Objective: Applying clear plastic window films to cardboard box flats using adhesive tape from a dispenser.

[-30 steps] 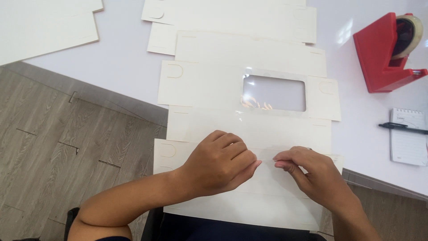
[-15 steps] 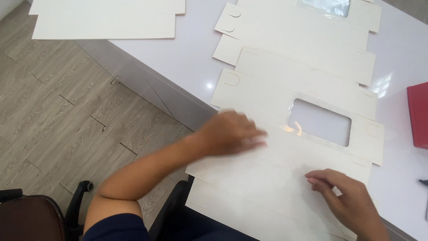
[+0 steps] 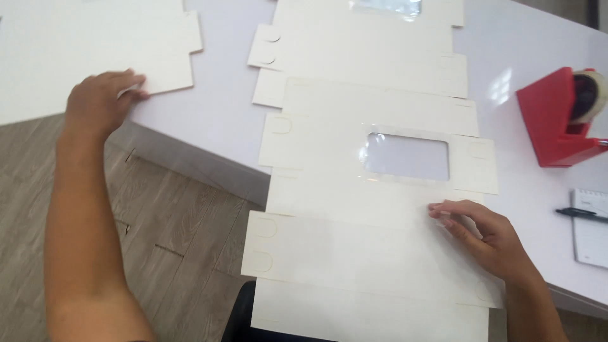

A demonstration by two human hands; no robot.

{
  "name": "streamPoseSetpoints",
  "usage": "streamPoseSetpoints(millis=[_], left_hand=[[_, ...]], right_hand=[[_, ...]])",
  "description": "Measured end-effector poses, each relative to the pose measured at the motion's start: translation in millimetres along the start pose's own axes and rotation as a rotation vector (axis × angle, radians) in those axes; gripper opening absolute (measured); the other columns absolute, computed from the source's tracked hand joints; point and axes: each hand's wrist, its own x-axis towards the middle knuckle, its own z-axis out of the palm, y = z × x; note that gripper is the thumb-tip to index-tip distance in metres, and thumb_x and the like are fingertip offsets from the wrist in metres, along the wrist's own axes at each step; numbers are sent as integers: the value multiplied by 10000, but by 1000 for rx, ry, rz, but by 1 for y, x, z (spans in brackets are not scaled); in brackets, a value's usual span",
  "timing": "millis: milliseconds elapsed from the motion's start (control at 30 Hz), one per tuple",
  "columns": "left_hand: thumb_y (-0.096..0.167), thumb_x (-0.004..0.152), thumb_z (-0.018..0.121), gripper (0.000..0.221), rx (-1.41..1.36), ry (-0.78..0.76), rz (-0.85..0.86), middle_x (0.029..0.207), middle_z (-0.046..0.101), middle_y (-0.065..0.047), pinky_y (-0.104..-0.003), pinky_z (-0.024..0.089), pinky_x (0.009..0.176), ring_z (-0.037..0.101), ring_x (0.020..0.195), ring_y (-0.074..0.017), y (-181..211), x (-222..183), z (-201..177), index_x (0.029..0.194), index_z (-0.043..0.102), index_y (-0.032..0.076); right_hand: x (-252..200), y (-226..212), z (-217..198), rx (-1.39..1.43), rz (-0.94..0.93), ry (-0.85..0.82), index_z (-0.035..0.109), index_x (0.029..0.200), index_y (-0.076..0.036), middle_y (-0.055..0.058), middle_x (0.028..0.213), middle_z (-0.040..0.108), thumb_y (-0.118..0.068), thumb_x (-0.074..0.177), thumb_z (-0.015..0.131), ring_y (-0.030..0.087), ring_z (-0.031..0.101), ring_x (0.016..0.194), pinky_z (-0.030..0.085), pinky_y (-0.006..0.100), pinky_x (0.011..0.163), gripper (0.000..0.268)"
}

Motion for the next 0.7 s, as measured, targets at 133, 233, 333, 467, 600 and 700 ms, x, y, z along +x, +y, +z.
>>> streamPoseSetpoints(millis=[133,233,333,467,600,700], left_hand=[[242,1141,513,315,191,-29,46,1530,661,-13,-511,578,806,664,1261,-323,-11,2,0,1354,743,272],[191,1173,512,313,50,-48,34,1349,736,-34,-481,530,804,681,1095,-355,-6,1,-15,1405,721,162],[279,1225,447,394,-73,-39,-47,1356,711,-192,-547,489,915,642,1171,-475,-7,0,-19,1431,706,66],[128,1298,634,258,389,314,208,764,465,-9,-352,381,622,406,682,-218,-65,10,23,1042,601,137],[11,1274,740,483,290,378,215,712,302,-63,-361,326,641,274,695,-200,-73,12,20,869,494,97],[-56,1226,725,562,222,377,212,690,226,-24,-353,251,620,223,691,-176,-61,14,8,801,402,123]], right_hand=[[-8,-14,-26,-37,-44,126,726,1112,-3,148,1156,782,-30,969,612,255,742,1185,566,363,1112,185],[-18,8,-37,29,-25,318,665,1110,39,200,1131,739,29,1045,542,303,738,1146,591,407,1108,140],[-24,37,-38,153,-41,487,600,1126,34,203,976,690,68,1079,515,348,744,1051,624,433,1049,102],[-25,48,-37,349,86,535,613,1173,12,180,980,682,12,1088,536,326,726,1011,610,426,1093,115],[-21,38,-33,297,130,488,622,1145,22,175,965,699,10,1059,565,307,737,1013,588,377,1073,105],[-29,55,-36,310,86,506,607,1210,20,183,996,693,10,1074,573,298,731,998,610,399,1097,140]])
